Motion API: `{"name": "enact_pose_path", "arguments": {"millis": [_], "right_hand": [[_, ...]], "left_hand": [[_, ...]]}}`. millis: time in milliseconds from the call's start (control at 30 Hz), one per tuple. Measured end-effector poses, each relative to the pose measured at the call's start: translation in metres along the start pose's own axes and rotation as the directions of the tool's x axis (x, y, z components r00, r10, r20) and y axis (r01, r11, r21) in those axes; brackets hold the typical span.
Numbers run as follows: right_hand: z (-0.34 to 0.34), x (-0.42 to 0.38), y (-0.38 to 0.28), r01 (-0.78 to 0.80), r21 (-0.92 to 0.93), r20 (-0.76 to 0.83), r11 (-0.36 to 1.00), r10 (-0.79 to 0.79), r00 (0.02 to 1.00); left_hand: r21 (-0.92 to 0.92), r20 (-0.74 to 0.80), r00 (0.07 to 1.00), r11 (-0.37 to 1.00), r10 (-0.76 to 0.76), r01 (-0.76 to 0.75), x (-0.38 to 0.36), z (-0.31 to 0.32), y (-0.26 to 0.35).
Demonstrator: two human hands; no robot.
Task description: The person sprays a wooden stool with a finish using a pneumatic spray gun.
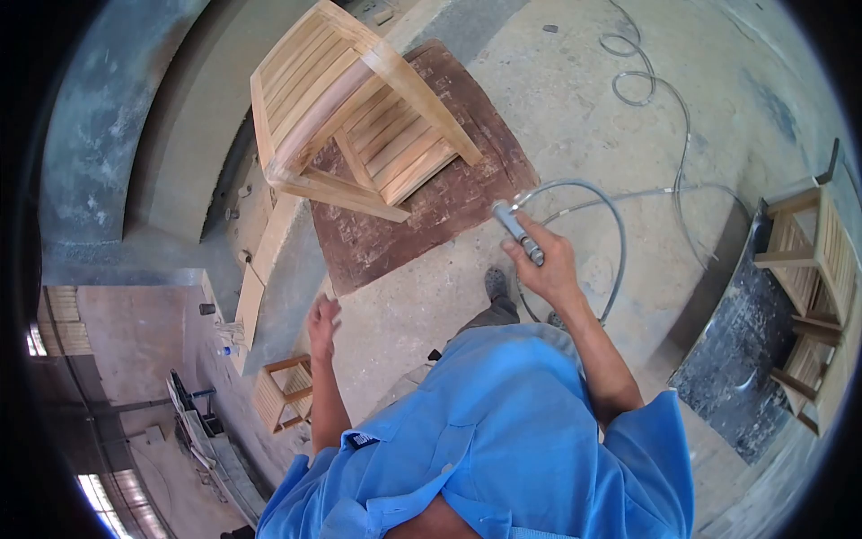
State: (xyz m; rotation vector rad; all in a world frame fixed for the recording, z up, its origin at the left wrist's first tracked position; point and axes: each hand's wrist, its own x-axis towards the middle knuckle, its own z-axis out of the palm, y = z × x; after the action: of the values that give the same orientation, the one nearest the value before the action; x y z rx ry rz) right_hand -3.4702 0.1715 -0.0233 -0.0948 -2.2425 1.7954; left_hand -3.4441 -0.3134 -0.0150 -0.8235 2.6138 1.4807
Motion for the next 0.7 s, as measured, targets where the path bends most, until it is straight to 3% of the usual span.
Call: {"name": "enact_pose_path", "arguments": {"millis": [33,67,100,133,200,367,433,467,500,567,633,700], "right_hand": [[0.011,0.002,-0.001,-0.007,-0.007,-0.005,1.0,0.007,1.0],[0.021,0.001,-0.002,0.048,0.031,0.113,0.998,-0.051,0.992],[0.031,-0.003,-0.005,0.093,0.075,0.225,0.993,-0.108,0.968],[0.039,-0.005,-0.015,0.081,0.063,0.219,0.995,-0.093,0.971],[0.046,-0.003,-0.046,-0.01,0.078,0.478,0.997,-0.028,0.878],[0.014,0.018,-0.106,0.004,0.112,0.234,0.994,-0.03,0.972],[-0.013,0.026,-0.143,-0.018,0.08,0.183,0.997,0.003,0.983],[-0.023,0.03,-0.162,-0.022,0.057,0.156,0.998,0.012,0.988],[-0.03,0.034,-0.188,-0.036,0.042,0.114,0.998,0.031,0.993],[-0.033,0.041,-0.227,-0.052,0.009,0.063,0.999,0.051,0.997],[-0.027,0.049,-0.252,0.023,0.052,-0.087,0.998,-0.018,0.996],[-0.016,0.059,-0.266,0.052,0.002,-0.149,0.999,-0.051,0.988]], "left_hand": [[-0.004,0.006,0.999,0.999,0.039,-0.039,0.018,0.003,0.022],[0.001,0.017,0.999,0.999,0.032,-0.032,0.034,0.007,0.043],[-0.059,0.005,0.993,0.991,0.122,-0.121,0.048,0.013,0.061],[-0.123,-0.011,0.977,0.97,0.212,-0.211,0.059,0.017,0.072],[-0.194,-0.006,0.972,0.953,0.236,-0.233,0.078,0.024,0.087],[-0.353,0.037,0.974,0.915,0.225,-0.198,0.113,0.057,0.093],[-0.319,0.07,0.949,0.908,0.309,-0.272,0.123,0.073,0.095],[-0.387,0.08,0.905,0.849,0.419,-0.359,0.139,0.082,0.085],[-0.408,0.095,0.903,0.844,0.42,-0.349,0.145,0.09,0.088],[-0.276,0.064,0.796,0.777,0.602,-0.565,0.15,0.102,0.097],[-0.302,0.094,0.8,0.783,0.592,-0.544,0.16,0.111,0.096],[-0.217,0.02,0.797,0.781,0.603,-0.586,0.171,0.123,0.088]]}}
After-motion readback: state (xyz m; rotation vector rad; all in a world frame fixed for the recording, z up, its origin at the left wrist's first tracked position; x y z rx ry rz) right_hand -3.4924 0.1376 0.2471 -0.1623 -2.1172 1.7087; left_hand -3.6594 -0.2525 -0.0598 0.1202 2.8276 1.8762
